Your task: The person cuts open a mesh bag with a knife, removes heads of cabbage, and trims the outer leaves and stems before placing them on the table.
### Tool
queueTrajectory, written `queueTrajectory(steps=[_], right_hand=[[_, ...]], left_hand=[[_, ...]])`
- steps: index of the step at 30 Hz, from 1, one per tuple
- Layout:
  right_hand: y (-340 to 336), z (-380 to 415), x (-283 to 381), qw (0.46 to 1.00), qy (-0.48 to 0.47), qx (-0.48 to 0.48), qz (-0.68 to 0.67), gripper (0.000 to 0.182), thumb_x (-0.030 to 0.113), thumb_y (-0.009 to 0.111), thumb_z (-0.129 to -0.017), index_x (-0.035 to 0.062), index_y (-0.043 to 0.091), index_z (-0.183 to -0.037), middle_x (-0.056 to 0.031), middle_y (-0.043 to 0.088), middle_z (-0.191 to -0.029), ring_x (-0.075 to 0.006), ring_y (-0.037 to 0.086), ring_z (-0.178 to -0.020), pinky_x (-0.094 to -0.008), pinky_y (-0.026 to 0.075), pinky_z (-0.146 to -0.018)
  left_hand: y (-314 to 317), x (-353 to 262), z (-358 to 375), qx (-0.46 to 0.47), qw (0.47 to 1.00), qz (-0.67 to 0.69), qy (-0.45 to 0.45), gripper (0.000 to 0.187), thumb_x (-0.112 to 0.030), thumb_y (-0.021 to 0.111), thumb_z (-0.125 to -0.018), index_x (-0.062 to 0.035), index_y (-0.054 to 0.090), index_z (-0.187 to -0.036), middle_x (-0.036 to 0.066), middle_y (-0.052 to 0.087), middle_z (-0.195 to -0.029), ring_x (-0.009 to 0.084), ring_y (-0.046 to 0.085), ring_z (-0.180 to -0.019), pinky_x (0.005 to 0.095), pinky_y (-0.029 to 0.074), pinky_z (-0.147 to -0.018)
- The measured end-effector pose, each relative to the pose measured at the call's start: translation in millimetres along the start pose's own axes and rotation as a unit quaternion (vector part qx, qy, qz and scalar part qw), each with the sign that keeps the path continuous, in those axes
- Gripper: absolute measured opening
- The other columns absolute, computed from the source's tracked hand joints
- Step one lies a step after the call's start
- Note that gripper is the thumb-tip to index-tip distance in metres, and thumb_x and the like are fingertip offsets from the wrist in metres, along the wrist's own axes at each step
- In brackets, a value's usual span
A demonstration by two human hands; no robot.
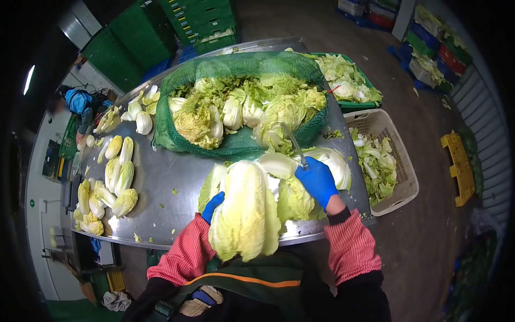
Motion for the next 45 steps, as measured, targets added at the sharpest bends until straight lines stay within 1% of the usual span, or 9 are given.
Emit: queueTrajectory(steps=[7,12,19,23,28,31,35,40,45], right_hand=[[-13,26,36,0.990,0.013,-0.095,0.102,0.046,0.043,0.061,-0.086,0.0009,0.061,-0.103,-0.0221,0.065,-0.087,-0.0377,0.063,-0.081,-0.0439,0.049,-0.072],[22,42,69,0.936,-0.003,0.077,-0.345,0.047,0.034,0.068,-0.088,0.0025,0.054,-0.119,0.0028,0.057,-0.093,-0.0056,0.053,-0.081,-0.0223,0.046,-0.072],[44,54,61,0.961,0.103,0.091,-0.239,0.042,0.023,0.073,-0.084,0.0050,0.057,-0.117,0.0019,0.058,-0.085,-0.0060,0.055,-0.072,-0.0209,0.046,-0.063],[49,45,74,0.996,-0.070,0.051,-0.023,0.041,0.030,0.074,-0.081,0.0053,0.057,-0.108,-0.0063,0.060,-0.075,-0.0139,0.058,-0.065,-0.0309,0.049,-0.060],[16,34,52,0.991,0.010,0.011,0.134,0.071,0.046,0.076,-0.075,0.0065,0.051,-0.128,-0.0082,0.064,-0.075,-0.0230,0.064,-0.069,-0.0339,0.051,-0.067],[30,45,73,0.996,-0.031,0.014,0.088,0.078,0.050,0.075,-0.074,0.0069,0.048,-0.133,-0.0087,0.064,-0.075,-0.0237,0.064,-0.068,-0.0351,0.051,-0.066],[39,45,75,0.992,-0.011,0.057,0.112,0.075,0.042,0.070,-0.078,0.0087,0.041,-0.139,-0.0136,0.066,-0.089,-0.0312,0.066,-0.079,-0.0395,0.052,-0.071],[18,39,59,0.963,-0.133,-0.078,0.223,0.040,0.013,0.058,-0.082,0.0133,0.056,-0.122,-0.0162,0.067,-0.095,-0.0338,0.065,-0.081,-0.0436,0.052,-0.071],[6,13,-25,0.976,0.014,-0.075,0.203,0.025,0.015,0.059,-0.086,0.0097,0.059,-0.111,-0.0170,0.066,-0.092,-0.0355,0.065,-0.078,-0.0423,0.051,-0.068]], left_hand=[[6,-16,-51,0.067,0.989,-0.061,0.116,0.046,-0.028,0.055,-0.094,-0.0053,0.048,-0.134,0.013,0.059,-0.124,0.0251,0.061,-0.106,0.0393,0.049,-0.094],[6,-36,-68,0.050,0.955,-0.250,0.154,0.054,-0.027,0.059,-0.092,-0.0037,0.042,-0.137,0.013,0.057,-0.125,0.0220,0.059,-0.109,0.0358,0.047,-0.096],[6,-58,-63,-0.006,0.925,-0.336,0.175,0.067,-0.033,0.064,-0.089,-0.0006,0.035,-0.141,0.013,0.056,-0.127,0.0229,0.058,-0.112,0.0349,0.047,-0.096],[-13,-18,-64,-0.071,0.978,-0.185,0.068,0.054,-0.034,0.056,-0.094,-0.0034,0.044,-0.137,0.013,0.059,-0.124,0.0243,0.060,-0.109,0.0366,0.050,-0.092],[-27,2,-57,-0.045,0.998,0.003,0.041,0.056,-0.029,0.059,-0.092,-0.0035,0.041,-0.138,0.013,0.057,-0.126,0.0255,0.058,-0.112,0.0385,0.046,-0.098],[-33,-29,-67,-0.037,0.948,-0.243,0.202,0.062,-0.019,0.066,-0.087,-0.0022,0.038,-0.139,0.014,0.055,-0.127,0.0244,0.057,-0.112,0.0373,0.046,-0.098],[-33,-32,-70,-0.036,0.938,-0.248,0.241,0.065,-0.011,0.069,-0.083,0.0000,0.037,-0.139,0.013,0.055,-0.126,0.0232,0.056,-0.111,0.0362,0.046,-0.096],[-48,-14,-63,-0.051,0.975,-0.179,0.118,0.060,-0.024,0.064,-0.088,-0.0017,0.040,-0.138,0.014,0.054,-0.129,0.0259,0.056,-0.114,0.0391,0.046,-0.098],[-16,22,-56,0.137,0.984,0.097,0.053,0.063,-0.038,0.058,-0.091,-0.0045,0.039,-0.141,0.016,0.054,-0.132,0.0315,0.058,-0.114,0.0443,0.046,-0.100]])
Point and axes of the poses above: each hand's wrist, its own z-axis away from the middle knuckle, its own y-axis out of the palm, x = y × z, the point moved 10 cm from there along -z, towards the middle knuckle
